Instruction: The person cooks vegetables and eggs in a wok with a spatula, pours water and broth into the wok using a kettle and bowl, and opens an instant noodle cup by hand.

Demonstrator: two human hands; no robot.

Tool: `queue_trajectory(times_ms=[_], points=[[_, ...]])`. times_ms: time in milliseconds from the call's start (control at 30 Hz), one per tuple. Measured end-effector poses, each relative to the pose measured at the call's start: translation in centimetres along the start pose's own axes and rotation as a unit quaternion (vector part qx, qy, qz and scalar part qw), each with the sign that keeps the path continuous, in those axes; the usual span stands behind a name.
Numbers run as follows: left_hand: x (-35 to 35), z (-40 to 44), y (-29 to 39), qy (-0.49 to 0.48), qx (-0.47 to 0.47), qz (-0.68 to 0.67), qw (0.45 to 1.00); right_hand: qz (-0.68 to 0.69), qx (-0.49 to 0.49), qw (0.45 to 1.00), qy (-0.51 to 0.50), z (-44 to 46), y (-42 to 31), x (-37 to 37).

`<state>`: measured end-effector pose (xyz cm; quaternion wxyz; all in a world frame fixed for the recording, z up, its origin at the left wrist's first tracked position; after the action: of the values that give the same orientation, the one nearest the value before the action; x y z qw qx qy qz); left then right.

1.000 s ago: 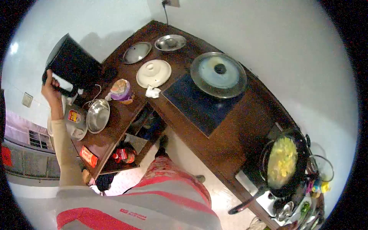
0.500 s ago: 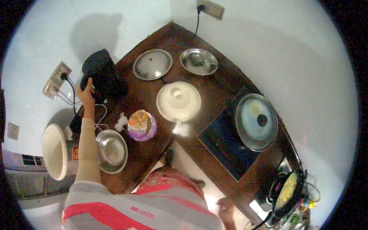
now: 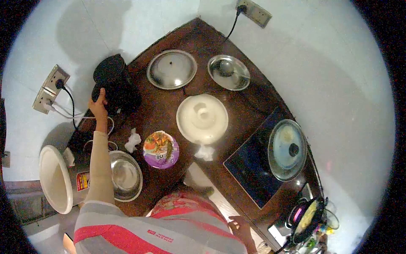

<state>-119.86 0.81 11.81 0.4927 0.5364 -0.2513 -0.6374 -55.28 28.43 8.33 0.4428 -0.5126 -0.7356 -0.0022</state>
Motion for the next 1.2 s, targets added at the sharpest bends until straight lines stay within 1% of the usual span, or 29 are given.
queue_trajectory(times_ms=[133, 200, 233, 300, 333, 400, 467, 500, 600, 633, 700, 733, 767, 800, 833, 867, 933, 967, 1000, 1033, 1067, 1133, 1200], points=[[1.4, 0.5, -1.4, -0.008, 0.012, 0.004, 1.000, -0.033, 0.027, 0.999, -0.016, 1.1, -1.3, -0.8], [1.0, -0.2, -0.1, 0.015, 0.001, 0.015, 1.000, -0.063, 0.055, 0.996, -0.022, 1.7, -1.8, -1.1], [1.1, -0.7, 0.4, 0.026, -0.005, 0.021, 0.999, -0.054, 0.052, 0.997, -0.017, 1.8, -2.1, -1.0], [2.7, -0.8, -0.5, 0.025, 0.015, 0.025, 0.999, -0.033, 0.046, 0.998, -0.005, 2.3, -2.8, -0.7], [3.6, -0.6, -1.1, 0.024, 0.024, 0.025, 0.999, -0.030, 0.046, 0.998, -0.014, 2.6, -2.7, -0.8], [3.5, -0.6, -0.8, 0.030, 0.004, 0.039, 0.999, -0.025, 0.044, 0.998, -0.033, 3.4, -2.5, -1.1], [2.8, -0.6, 0.1, 0.033, -0.002, 0.039, 0.999, -0.040, 0.064, 0.997, -0.022, 4.0, -3.2, -1.0], [2.3, -0.9, 0.8, 0.055, 0.017, 0.073, 0.996, -0.047, 0.075, 0.996, -0.020, 4.2, -3.6, -1.1], [3.8, -0.2, -0.3, 0.039, 0.019, 0.044, 0.998, -0.059, 0.127, 0.990, 0.001, 5.2, -4.0, -1.6], [4.1, 0.0, -0.7, 0.029, 0.025, 0.030, 0.999, -0.030, 0.090, 0.995, -0.028, 5.7, -3.6, -2.0], [4.6, 0.1, -1.1, 0.008, 0.039, 0.002, 0.999, -0.031, 0.074, 0.996, -0.040, 6.4, -5.4, -1.3], [5.0, 0.0, -0.8, -0.002, 0.031, 0.026, 0.999, -0.031, 0.064, 0.996, -0.045, 6.3, -5.7, -1.2], [5.2, 0.2, -0.6, -0.014, 0.023, 0.045, 0.999, -0.015, 0.085, 0.996, -0.036, 6.6, -4.1, -2.3], [4.4, 0.1, -0.4, -0.029, 0.017, 0.062, 0.998, -0.021, 0.102, 0.994, -0.044, 6.5, -5.5, -2.0], [4.0, -0.3, -0.1, -0.014, 0.014, 0.052, 0.998, -0.028, 0.117, 0.991, -0.051, 6.9, -7.2, -1.6], [4.2, -0.1, -0.3, -0.059, 0.049, 0.080, 0.994, -0.035, 0.133, 0.989, -0.058, 7.1, -8.3, -1.2], [4.7, -0.2, 0.0, -0.033, 0.028, 0.097, 0.994, -0.030, 0.175, 0.981, -0.082, 7.3, -8.3, -1.5], [4.6, -0.8, 1.8, -0.030, -0.005, 0.234, 0.972, -0.033, 0.198, 0.975, -0.091, 7.5, -9.4, -0.9], [3.9, -2.2, 3.7, -0.043, -0.069, 0.284, 0.955, -0.035, 0.223, 0.969, -0.103, 7.7, -10.3, -0.8], [2.7, -4.0, 5.5, -0.058, -0.134, 0.333, 0.931, 0.007, 0.227, 0.968, -0.105, 8.4, -10.1, -1.0], [1.5, -6.1, 7.0, -0.071, -0.200, 0.378, 0.901, 0.008, 0.229, 0.969, -0.090, 9.2, -10.5, -1.1], [-1.7, -10.9, 6.6, -0.266, -0.187, 0.326, 0.888, 0.006, 0.233, 0.971, -0.055, 11.2, -12.5, -1.3], [-4.5, -16.7, 5.9, -0.383, -0.152, 0.407, 0.815, -0.005, 0.267, 0.963, -0.031, 13.1, -16.3, -1.2]])
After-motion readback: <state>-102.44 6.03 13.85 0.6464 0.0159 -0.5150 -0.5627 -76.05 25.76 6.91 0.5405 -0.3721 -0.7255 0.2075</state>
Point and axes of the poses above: each hand's wrist, its own z-axis towards the middle knuckle, its own x-axis out of the back of the hand, y = z × x, the point moved 7 cm from there along z, towards the middle knuckle, and after that the axes turned 15 degrees about -z, right-handed, at the moved point
